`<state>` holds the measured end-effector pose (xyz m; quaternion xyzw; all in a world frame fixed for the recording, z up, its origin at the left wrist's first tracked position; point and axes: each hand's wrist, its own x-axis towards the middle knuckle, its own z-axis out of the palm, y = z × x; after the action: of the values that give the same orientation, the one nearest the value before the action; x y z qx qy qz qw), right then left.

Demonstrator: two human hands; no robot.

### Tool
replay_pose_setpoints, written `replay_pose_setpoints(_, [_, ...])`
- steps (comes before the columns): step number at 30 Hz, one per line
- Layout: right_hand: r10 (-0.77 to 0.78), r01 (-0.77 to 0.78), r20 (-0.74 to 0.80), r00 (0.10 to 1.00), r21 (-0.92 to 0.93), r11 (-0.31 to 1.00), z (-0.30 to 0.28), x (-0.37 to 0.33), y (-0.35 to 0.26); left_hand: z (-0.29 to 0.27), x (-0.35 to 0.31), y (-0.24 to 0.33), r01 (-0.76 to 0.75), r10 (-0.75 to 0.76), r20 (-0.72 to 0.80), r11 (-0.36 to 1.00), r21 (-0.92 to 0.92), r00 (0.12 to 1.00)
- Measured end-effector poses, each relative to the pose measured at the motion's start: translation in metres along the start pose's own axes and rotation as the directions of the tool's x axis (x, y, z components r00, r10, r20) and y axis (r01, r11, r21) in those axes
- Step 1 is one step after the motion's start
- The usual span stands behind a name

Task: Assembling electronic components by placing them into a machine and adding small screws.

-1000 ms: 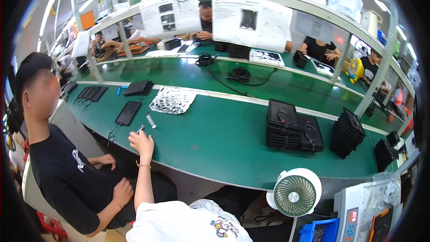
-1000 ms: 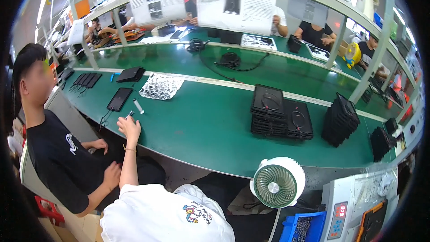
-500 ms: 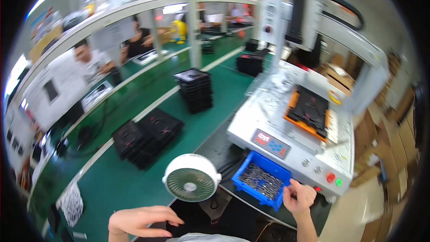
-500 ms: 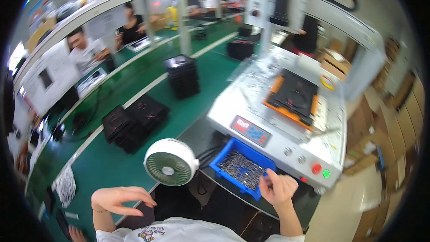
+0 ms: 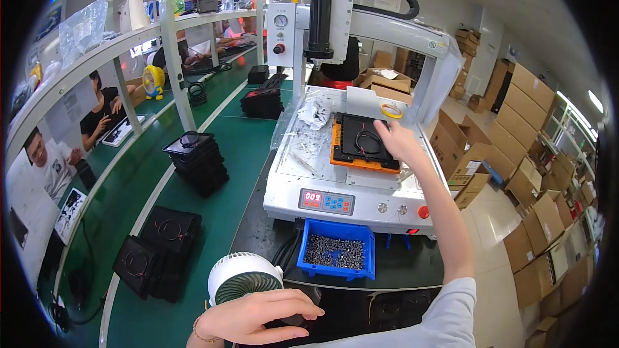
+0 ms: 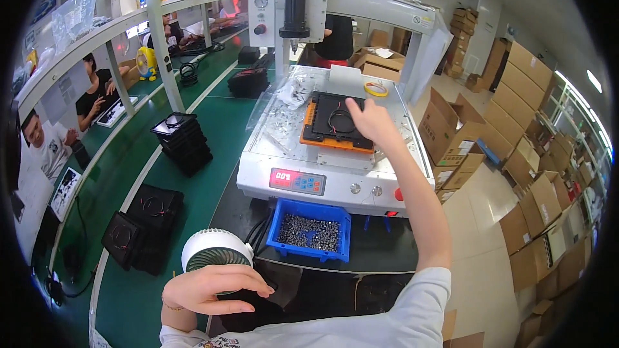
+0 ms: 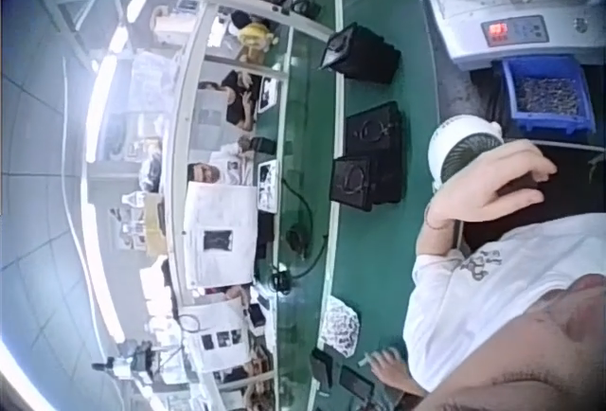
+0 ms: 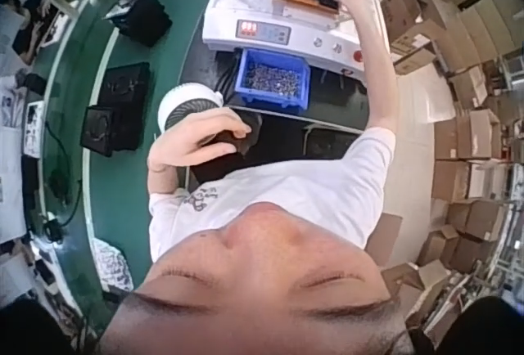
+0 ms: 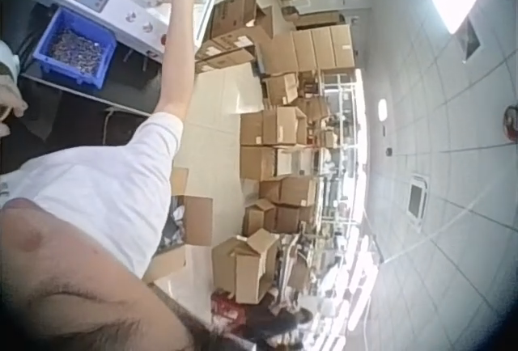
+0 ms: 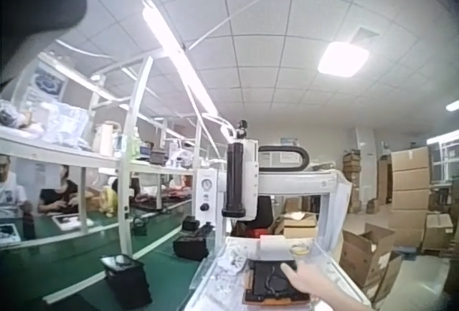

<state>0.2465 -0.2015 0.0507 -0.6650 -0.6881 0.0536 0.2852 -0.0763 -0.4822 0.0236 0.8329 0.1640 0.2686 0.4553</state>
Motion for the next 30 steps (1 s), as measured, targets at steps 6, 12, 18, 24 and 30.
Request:
replay_pose_setpoints(6, [0.184,-0.139,0.159,0.97,-0.257,0.956,0.026,0.018,-0.075,-0.025,-0.041,-0.007,-0.044,0.029,-0.196,0.996,-0.071,0.98])
replay_pose_setpoints(12, [0.185,-0.086,0.239,0.953,-0.372,0.924,0.026,0.048,-0.059,-0.052,-0.058,-0.025,-0.18,-0.056,-0.579,0.923,-0.342,0.814])
replay_pose_setpoints(18, [-0.027,0.054,0.186,0.982,-0.14,0.989,-0.001,-0.008,-0.161,-0.079,-0.074,-0.067,-0.444,-0.32,-0.859,0.752,-0.487,0.399])
replay_pose_setpoints(24, [-0.529,0.517,0.348,0.774,0.133,0.845,0.047,-0.11,-0.293,-0.085,-0.086,-0.07,-0.684,-0.419,-0.784,0.398,-0.612,0.458])
replay_pose_setpoints(30, [-0.776,0.717,0.325,0.541,0.304,0.627,0.1,-0.151,-0.343,-0.098,-0.102,-0.056,-0.823,-0.183,-0.956,0.487,-0.292,0.231])
